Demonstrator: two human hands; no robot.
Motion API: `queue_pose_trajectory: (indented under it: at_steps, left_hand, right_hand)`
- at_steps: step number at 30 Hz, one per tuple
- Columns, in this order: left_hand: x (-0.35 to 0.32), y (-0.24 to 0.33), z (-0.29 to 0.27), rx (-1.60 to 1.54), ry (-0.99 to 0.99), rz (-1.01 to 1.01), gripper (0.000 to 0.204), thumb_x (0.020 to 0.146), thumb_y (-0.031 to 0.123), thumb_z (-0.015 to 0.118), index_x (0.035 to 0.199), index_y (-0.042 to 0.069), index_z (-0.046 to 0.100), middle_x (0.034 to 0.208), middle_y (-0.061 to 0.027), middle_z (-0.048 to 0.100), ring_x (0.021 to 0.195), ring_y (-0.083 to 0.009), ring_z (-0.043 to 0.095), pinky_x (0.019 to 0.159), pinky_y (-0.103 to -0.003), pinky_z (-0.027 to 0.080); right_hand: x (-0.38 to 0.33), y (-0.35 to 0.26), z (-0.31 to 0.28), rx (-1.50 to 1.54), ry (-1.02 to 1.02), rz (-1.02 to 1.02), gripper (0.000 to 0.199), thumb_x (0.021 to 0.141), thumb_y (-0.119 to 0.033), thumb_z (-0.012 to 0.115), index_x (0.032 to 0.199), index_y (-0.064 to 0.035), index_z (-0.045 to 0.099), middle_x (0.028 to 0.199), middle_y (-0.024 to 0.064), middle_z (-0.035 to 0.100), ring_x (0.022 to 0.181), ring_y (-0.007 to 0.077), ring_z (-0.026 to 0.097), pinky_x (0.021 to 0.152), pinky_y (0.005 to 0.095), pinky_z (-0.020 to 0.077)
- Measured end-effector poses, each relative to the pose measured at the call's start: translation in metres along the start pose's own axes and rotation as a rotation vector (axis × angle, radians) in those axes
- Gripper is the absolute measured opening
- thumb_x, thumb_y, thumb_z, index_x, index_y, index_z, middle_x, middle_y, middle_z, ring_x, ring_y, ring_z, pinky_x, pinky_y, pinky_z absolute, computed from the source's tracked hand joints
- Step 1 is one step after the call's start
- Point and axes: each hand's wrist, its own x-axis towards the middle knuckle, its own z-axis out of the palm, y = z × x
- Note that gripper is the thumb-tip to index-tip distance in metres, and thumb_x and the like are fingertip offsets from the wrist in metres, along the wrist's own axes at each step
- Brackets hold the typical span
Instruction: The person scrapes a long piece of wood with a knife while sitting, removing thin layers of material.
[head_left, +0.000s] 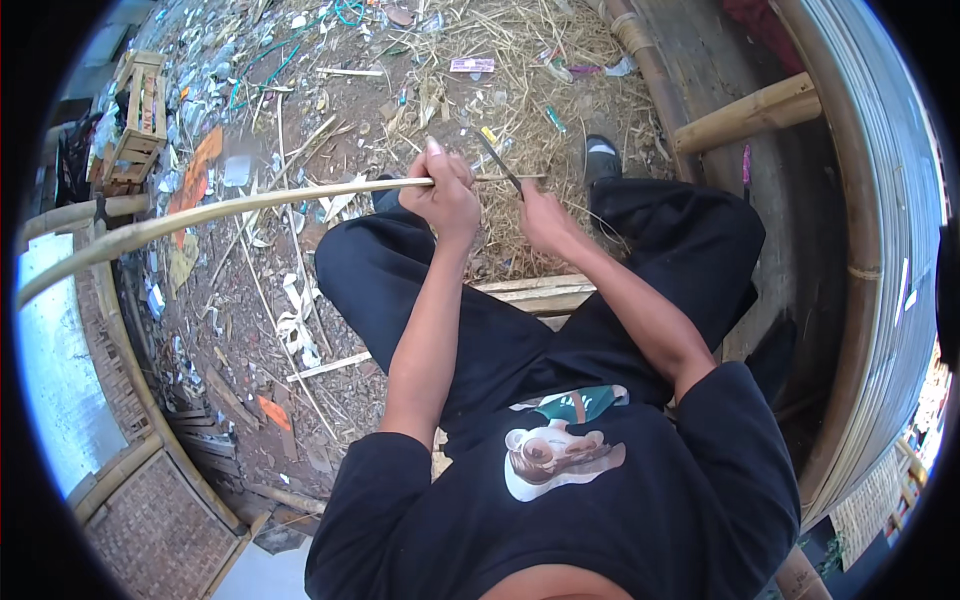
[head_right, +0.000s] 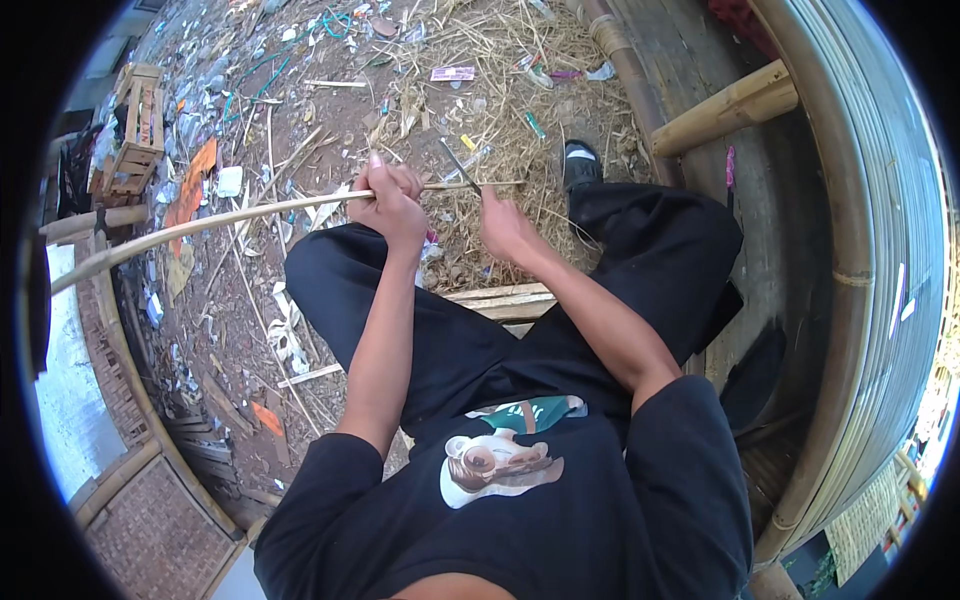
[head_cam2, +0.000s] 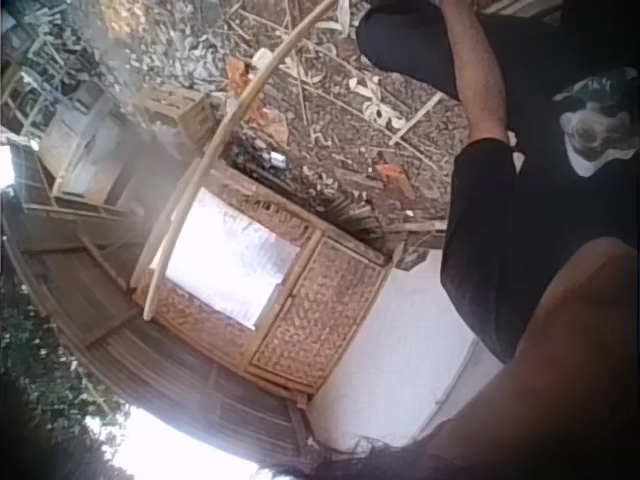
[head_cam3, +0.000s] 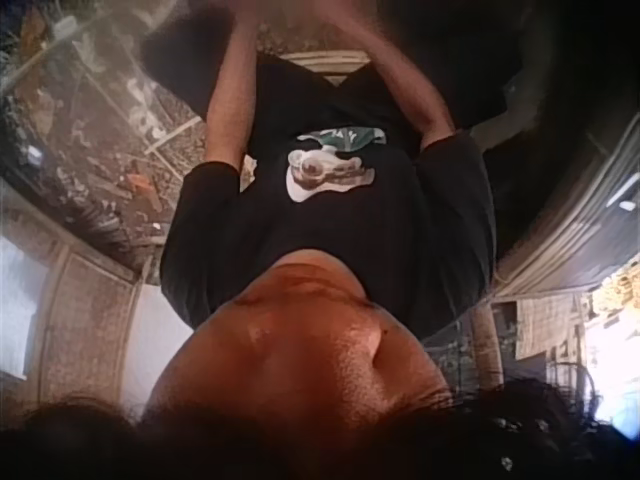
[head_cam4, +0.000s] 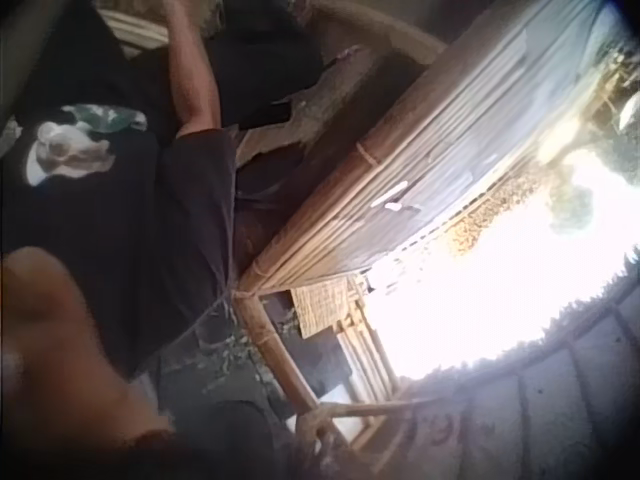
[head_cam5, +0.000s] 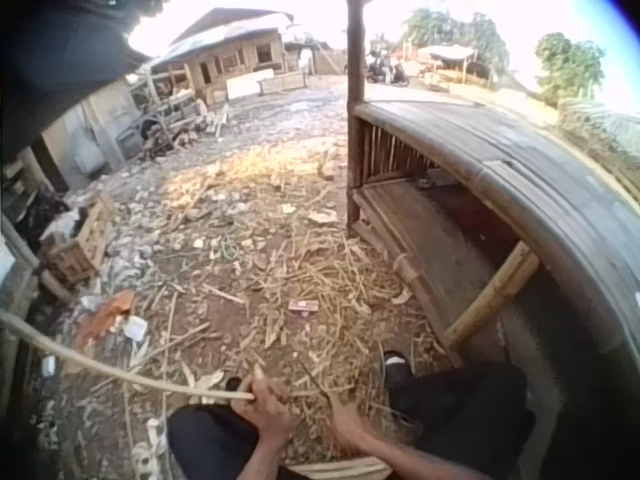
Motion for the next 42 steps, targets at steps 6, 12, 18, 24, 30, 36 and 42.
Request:
queue_pose_trajectory:
  at_steps: [6,12,18,24,30,36,42]
  left_hand:
    - [-0.003,0.006,-0.001,0.041,0.011,-0.039,0.039,0.095,0.010,0.043,0.057,0.007,0.031,0.043,0.0020,0.034,0.036,-0.0039,0.028,0.036,-0.023,0.020]
    - [0.002,0.001,-0.003,0.043,0.030,-0.034,0.041,0.095,0.012,0.043,0.056,0.007,0.032,0.043,0.0020,0.034,0.037,-0.0043,0.029,0.036,-0.023,0.021]
    - [0.000,0.004,-0.001,0.047,0.083,-0.045,0.040,0.096,0.013,0.043,0.057,0.007,0.033,0.043,0.0016,0.035,0.037,-0.0048,0.030,0.036,-0.023,0.023]
    - [0.005,0.008,-0.003,0.066,0.121,-0.013,0.041,0.096,0.014,0.043,0.057,0.008,0.032,0.043,0.0018,0.035,0.036,-0.0046,0.029,0.036,-0.024,0.022]
    - [0.008,0.004,-0.005,0.054,0.119,-0.010,0.041,0.096,0.015,0.043,0.057,0.008,0.032,0.044,0.0016,0.035,0.036,-0.0050,0.030,0.036,-0.024,0.022]
    - [0.006,0.001,0.003,0.145,0.110,0.013,0.041,0.096,0.017,0.044,0.057,0.008,0.033,0.044,0.0020,0.035,0.038,-0.0050,0.031,0.037,-0.023,0.022]
    - [0.005,0.002,0.000,0.090,0.137,-0.032,0.041,0.096,0.017,0.044,0.058,0.009,0.032,0.044,0.0021,0.034,0.038,-0.0045,0.028,0.037,-0.023,0.021]
  right_hand:
    - [-0.013,-0.048,-0.027,0.346,0.301,-0.176,0.017,0.092,-0.012,0.042,0.100,0.0012,0.036,0.070,0.0306,0.056,0.069,0.0498,0.055,0.062,0.0557,0.0428]
    - [0.013,0.051,0.037,-0.120,-0.014,0.103,0.019,0.090,-0.011,0.046,0.101,0.0008,0.037,0.073,0.0304,0.056,0.076,0.0503,0.055,0.066,0.0563,0.0415]
    - [-0.012,-0.035,-0.011,0.372,0.303,-0.168,0.017,0.092,-0.012,0.039,0.100,0.0021,0.035,0.069,0.0301,0.057,0.067,0.0487,0.056,0.057,0.0541,0.0433]
    - [0.002,-0.001,0.020,0.165,0.068,-0.037,0.015,0.092,-0.012,0.040,0.099,0.0005,0.036,0.066,0.0288,0.056,0.067,0.0480,0.056,0.057,0.0545,0.0413]
    - [-0.007,-0.043,-0.018,0.375,0.246,-0.097,0.014,0.093,-0.012,0.040,0.100,-0.0009,0.037,0.065,0.0289,0.055,0.068,0.0473,0.056,0.058,0.0549,0.0399]
    - [0.012,0.038,0.031,-0.043,0.031,0.104,0.017,0.092,-0.012,0.041,0.103,-0.0002,0.037,0.070,0.0303,0.056,0.072,0.0495,0.056,0.062,0.0563,0.0413]
    - [0.000,-0.023,-0.015,0.364,0.222,-0.054,0.018,0.093,-0.017,0.038,0.104,-0.0023,0.036,0.072,0.0289,0.057,0.073,0.0499,0.056,0.064,0.0568,0.0416]
